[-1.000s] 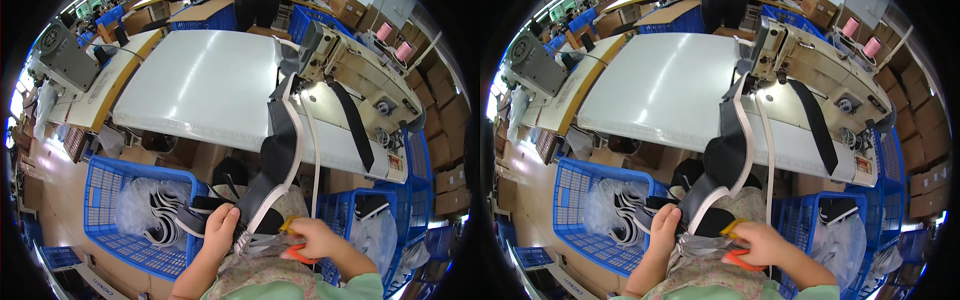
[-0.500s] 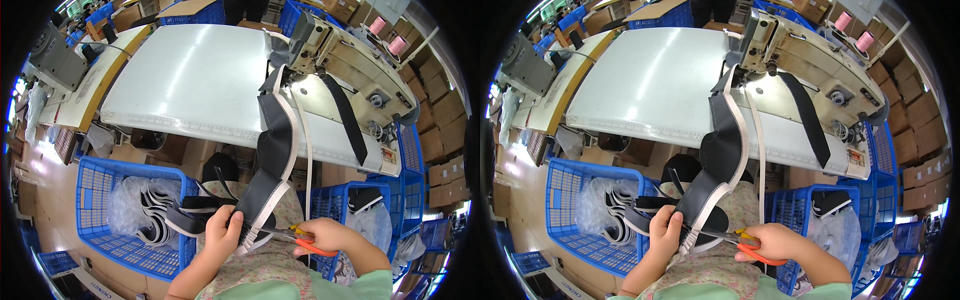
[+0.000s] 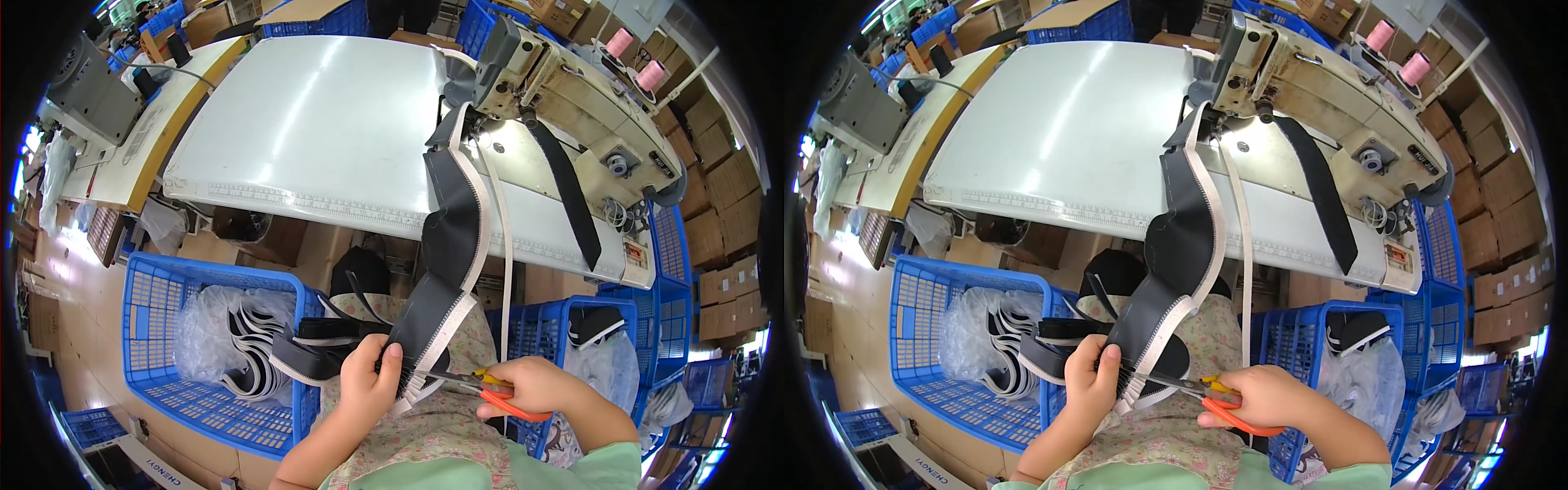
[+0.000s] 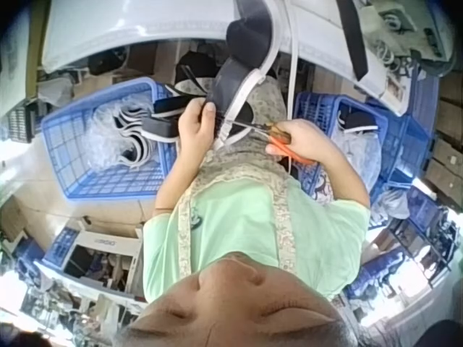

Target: Trimming excess material from shoe components using scissors.

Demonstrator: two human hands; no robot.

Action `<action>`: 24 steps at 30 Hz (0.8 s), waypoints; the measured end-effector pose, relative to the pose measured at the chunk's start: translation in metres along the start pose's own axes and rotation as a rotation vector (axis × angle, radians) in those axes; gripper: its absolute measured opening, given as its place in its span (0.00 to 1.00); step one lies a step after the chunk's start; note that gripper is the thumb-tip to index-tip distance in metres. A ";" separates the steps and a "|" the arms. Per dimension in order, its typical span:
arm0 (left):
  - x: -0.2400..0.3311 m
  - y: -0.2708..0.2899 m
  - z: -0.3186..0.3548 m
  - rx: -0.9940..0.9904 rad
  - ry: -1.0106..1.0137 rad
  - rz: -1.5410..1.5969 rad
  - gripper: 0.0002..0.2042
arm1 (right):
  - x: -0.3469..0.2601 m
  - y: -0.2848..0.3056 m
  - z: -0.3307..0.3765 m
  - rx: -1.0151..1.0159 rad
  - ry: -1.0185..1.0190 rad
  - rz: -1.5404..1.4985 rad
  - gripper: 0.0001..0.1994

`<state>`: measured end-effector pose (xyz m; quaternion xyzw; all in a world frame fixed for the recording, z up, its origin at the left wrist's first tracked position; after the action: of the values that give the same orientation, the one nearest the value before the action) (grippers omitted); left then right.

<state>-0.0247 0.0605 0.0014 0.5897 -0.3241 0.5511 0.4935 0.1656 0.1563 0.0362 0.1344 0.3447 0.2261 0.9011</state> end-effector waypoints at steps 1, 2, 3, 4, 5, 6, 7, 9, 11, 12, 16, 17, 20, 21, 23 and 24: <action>0.001 0.000 0.001 -0.003 0.005 -0.011 0.08 | 0.000 0.000 0.000 0.000 0.000 0.000 0.31; 0.001 -0.001 0.001 -0.005 0.011 -0.022 0.08 | 0.001 -0.001 0.000 -0.007 -0.017 0.013 0.31; 0.001 -0.001 0.001 -0.004 0.012 -0.022 0.08 | 0.003 -0.001 0.000 -0.014 -0.034 0.027 0.32; 0.000 -0.002 0.002 -0.006 0.006 -0.029 0.08 | 0.002 0.000 0.001 -0.014 -0.034 0.027 0.32; 0.000 -0.002 0.002 -0.009 0.001 -0.035 0.07 | 0.000 0.001 0.002 -0.037 -0.045 0.033 0.32; 0.001 -0.002 0.002 -0.009 0.001 -0.035 0.07 | 0.000 0.001 0.003 -0.060 -0.056 0.038 0.32; 0.002 -0.003 0.002 -0.013 -0.001 -0.046 0.07 | 0.001 0.002 0.003 -0.060 -0.057 0.038 0.32; 0.004 -0.003 0.001 -0.017 -0.004 -0.055 0.07 | 0.002 0.004 0.005 -0.051 -0.002 0.038 0.32; 0.005 -0.002 0.000 0.001 0.003 -0.069 0.07 | 0.002 0.005 0.005 -0.060 -0.015 0.023 0.32; 0.005 -0.002 -0.001 0.001 0.002 -0.068 0.07 | 0.003 0.005 0.005 -0.070 -0.028 0.008 0.32; 0.005 -0.002 0.000 0.007 -0.006 -0.082 0.07 | 0.000 0.006 0.004 -0.041 -0.013 -0.012 0.31; 0.006 -0.002 0.000 0.012 -0.009 -0.085 0.07 | 0.002 0.004 0.003 -0.050 -0.022 -0.012 0.31; 0.007 -0.004 0.003 0.007 -0.014 -0.100 0.07 | 0.006 0.001 0.002 -0.075 -0.046 -0.033 0.31; 0.006 -0.004 0.003 0.006 -0.014 -0.099 0.07 | 0.008 -0.001 0.002 -0.091 -0.063 -0.052 0.31; 0.004 -0.005 0.005 0.005 -0.005 -0.098 0.07 | 0.007 -0.001 0.004 -0.106 -0.097 -0.080 0.31; 0.003 -0.005 0.005 0.005 -0.005 -0.098 0.07 | 0.008 -0.001 0.005 -0.122 -0.130 -0.109 0.31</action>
<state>-0.0178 0.0580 0.0041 0.6075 -0.2946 0.5255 0.5176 0.1743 0.1589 0.0348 0.0748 0.2778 0.1883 0.9390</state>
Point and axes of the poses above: each hand's wrist, its own z-axis away from the middle knuckle, its own y-axis out of the back of the hand, x = y × z, the point moved 6 cm from there along -z, towards the middle knuckle, and after that the axes turned 15 degrees about -x, right-handed, at the moved point
